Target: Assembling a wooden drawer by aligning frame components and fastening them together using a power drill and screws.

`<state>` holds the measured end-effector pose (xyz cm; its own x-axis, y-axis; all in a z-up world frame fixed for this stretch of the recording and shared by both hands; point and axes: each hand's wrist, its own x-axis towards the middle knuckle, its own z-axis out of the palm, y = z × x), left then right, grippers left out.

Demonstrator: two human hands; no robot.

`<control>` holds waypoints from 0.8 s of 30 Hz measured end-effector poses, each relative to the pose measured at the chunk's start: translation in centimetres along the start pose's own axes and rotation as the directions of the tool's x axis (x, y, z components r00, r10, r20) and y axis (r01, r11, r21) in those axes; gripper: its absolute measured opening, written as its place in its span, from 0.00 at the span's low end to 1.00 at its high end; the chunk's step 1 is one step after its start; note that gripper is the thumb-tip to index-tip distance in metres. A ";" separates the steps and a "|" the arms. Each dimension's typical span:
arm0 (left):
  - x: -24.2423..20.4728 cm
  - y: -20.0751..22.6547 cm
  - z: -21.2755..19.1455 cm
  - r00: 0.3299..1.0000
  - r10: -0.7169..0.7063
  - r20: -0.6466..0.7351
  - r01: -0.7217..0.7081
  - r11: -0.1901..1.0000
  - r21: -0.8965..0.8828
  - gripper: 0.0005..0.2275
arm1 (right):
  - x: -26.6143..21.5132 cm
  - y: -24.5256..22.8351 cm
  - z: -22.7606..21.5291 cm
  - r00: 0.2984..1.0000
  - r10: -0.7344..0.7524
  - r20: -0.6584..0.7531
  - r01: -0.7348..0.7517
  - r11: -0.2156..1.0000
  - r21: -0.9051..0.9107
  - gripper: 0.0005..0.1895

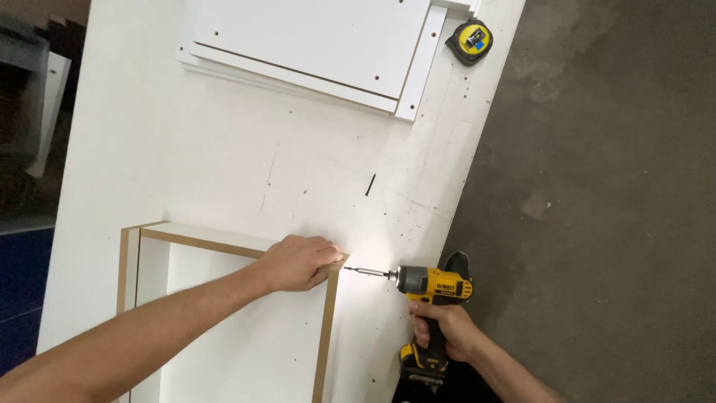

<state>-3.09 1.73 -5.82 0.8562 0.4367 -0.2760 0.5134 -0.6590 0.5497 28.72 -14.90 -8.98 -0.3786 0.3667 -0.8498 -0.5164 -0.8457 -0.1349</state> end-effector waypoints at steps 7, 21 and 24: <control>0.0 -0.3 0.2 0.997 -0.034 0.071 0.034 0.999 -0.001 0.03 | -0.1 0.0 0.5 0.997 0.051 -0.060 -0.049 0.998 0.036 0.08; -0.1 0.6 -0.6 0.996 -0.027 0.088 0.026 1.000 0.006 0.03 | -0.8 0.6 0.9 0.999 -0.034 -0.006 0.034 0.999 0.029 0.09; 0.2 -0.1 -1.1 0.994 -0.060 0.091 0.057 0.998 0.035 0.03 | -1.2 0.7 2.4 0.998 -0.038 -0.059 0.042 0.997 0.065 0.10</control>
<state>-3.05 2.50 -5.05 0.8253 0.4183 -0.3792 0.5634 -0.6537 0.5051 27.02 -15.01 -6.83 -0.3129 0.3753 -0.8725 -0.5808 -0.8024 -0.1369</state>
